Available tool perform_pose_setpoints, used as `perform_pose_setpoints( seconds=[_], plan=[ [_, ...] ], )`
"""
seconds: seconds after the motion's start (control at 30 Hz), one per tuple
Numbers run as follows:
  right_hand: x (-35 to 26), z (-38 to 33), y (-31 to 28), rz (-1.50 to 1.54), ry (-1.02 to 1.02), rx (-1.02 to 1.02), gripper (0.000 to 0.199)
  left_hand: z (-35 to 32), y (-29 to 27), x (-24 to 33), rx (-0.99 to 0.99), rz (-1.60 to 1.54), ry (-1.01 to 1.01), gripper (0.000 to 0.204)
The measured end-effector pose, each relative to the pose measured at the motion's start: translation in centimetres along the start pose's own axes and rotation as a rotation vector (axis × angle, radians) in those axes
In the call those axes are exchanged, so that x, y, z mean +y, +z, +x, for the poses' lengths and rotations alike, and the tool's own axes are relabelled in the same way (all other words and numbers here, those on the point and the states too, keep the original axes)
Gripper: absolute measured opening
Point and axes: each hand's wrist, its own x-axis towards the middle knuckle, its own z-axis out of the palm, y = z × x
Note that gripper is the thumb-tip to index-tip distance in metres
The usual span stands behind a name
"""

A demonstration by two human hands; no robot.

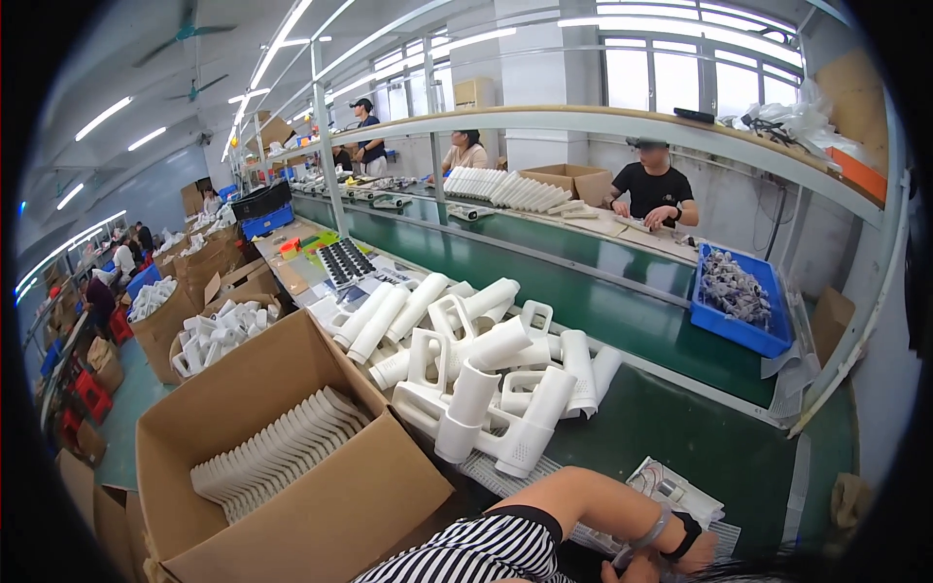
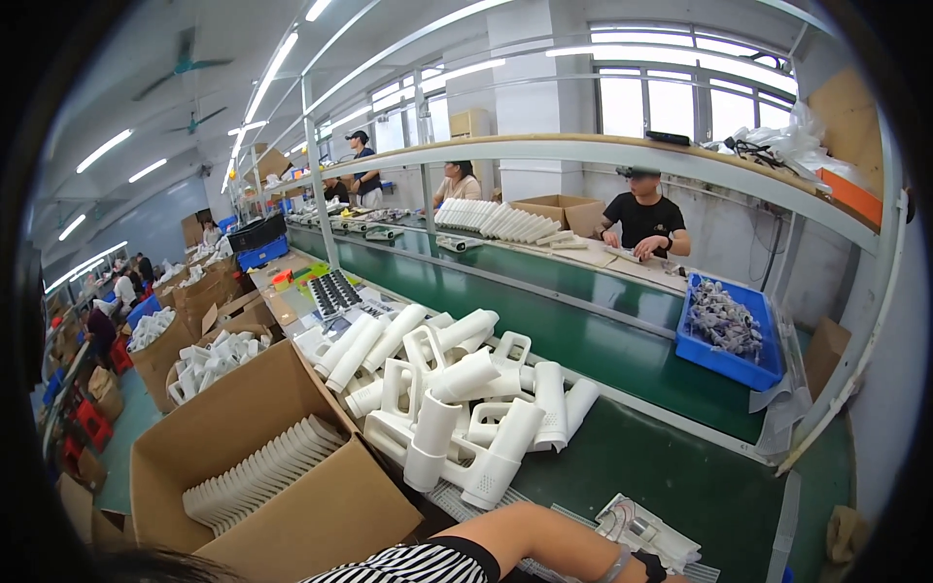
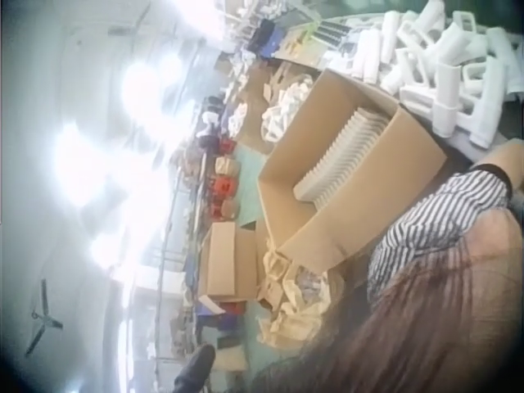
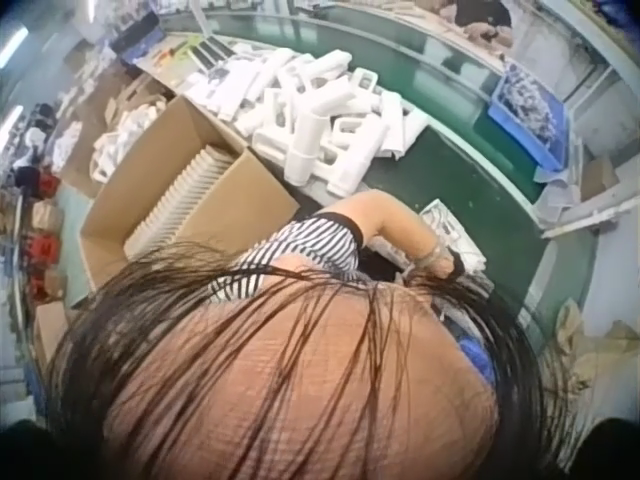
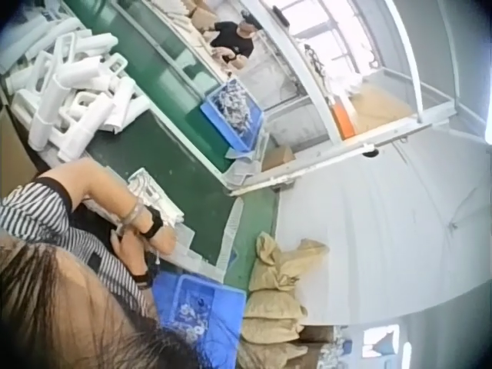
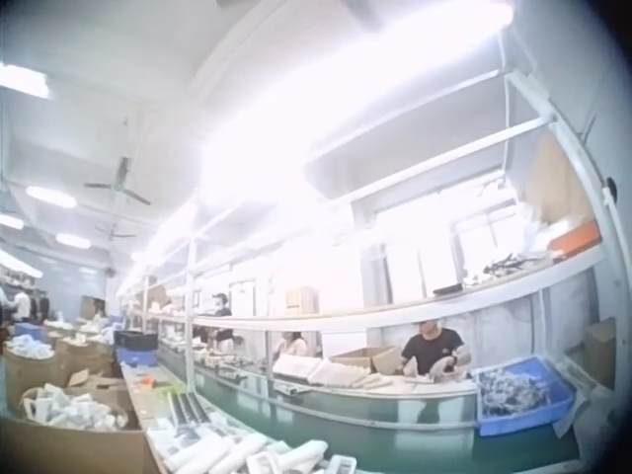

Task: Assembling the internal motor, wiring, and plastic housing of a handheld sprayer device on a factory line.

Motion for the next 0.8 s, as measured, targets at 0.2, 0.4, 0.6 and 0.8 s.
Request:
perform_pose_setpoints(
  seconds=[0.2,0.4,0.6,0.8],
  plan=[
    [0.1,0.1,-0.4,0.088,-0.014,0.019,0.052,0.8,-3.1,-1.4,0.257,-0.011,-0.181,0.013],
    [-0.9,0.6,-4.3,0.044,-0.079,0.288,0.064,-4.2,-10.3,-2.8,0.730,-0.421,-0.536,0.005],
    [2.2,-0.2,-5.3,-0.044,-0.005,0.388,0.068,-8.9,-11.5,-5.8,0.861,-0.520,-0.911,0.008],
    [4.8,-0.3,-5.9,-0.055,0.161,0.468,0.071,-13.1,-9.9,-8.1,0.498,-0.588,-1.294,0.021]
  ],
)
